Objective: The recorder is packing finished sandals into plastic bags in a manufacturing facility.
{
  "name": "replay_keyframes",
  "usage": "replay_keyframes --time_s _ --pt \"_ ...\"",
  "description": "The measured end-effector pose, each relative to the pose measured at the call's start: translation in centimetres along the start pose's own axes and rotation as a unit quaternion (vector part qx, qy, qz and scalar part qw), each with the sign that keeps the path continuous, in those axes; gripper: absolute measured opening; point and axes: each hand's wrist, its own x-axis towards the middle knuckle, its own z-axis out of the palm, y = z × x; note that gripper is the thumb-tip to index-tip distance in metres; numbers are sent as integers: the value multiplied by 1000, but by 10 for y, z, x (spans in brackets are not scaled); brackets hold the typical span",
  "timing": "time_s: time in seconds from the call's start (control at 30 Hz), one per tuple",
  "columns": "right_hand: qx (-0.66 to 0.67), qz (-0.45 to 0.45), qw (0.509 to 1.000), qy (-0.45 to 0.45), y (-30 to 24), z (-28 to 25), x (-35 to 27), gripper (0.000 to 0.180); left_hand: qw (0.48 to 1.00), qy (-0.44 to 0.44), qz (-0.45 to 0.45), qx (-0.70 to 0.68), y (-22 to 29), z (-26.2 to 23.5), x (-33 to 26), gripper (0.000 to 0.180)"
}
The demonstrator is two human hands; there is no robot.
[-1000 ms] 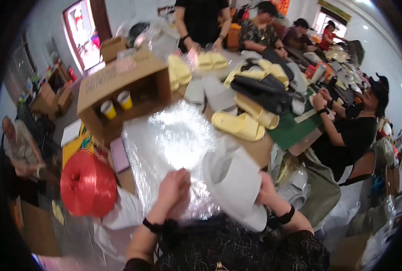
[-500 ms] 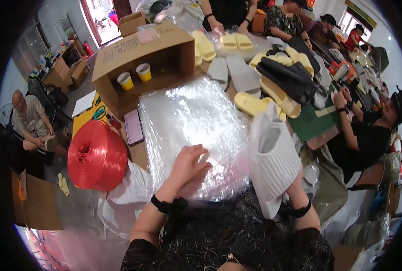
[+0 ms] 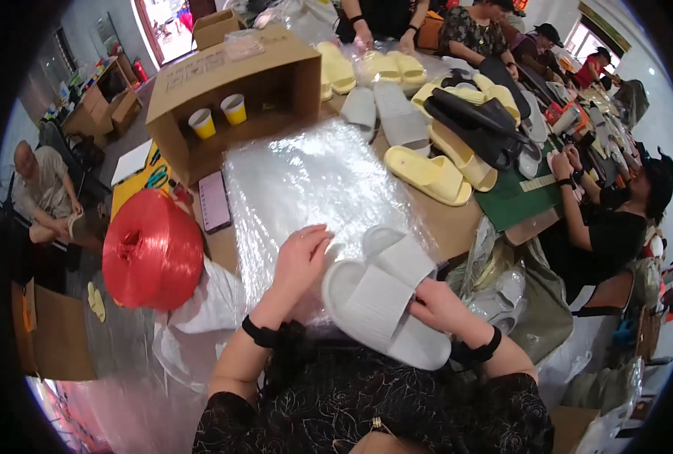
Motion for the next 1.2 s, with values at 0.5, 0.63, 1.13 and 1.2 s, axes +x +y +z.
replay_keyframes --time_s 0.5,0.63,1.13,1.2 --pt "-113 13 986 118 -49 11 84 24 964 11 257 60 68 -30 -19 37" --pt "-178 36 970 160 -33 30 146 21 961 -27 275 23 68 -42 -11 39" --pt "-49 -99 962 251 -30 29 163 55 992 2 101 70 18 -58 -46 67" --pt "69 -9 979 192 -40 24 111 53 993 -25 60 97 10 -53 -44 69"
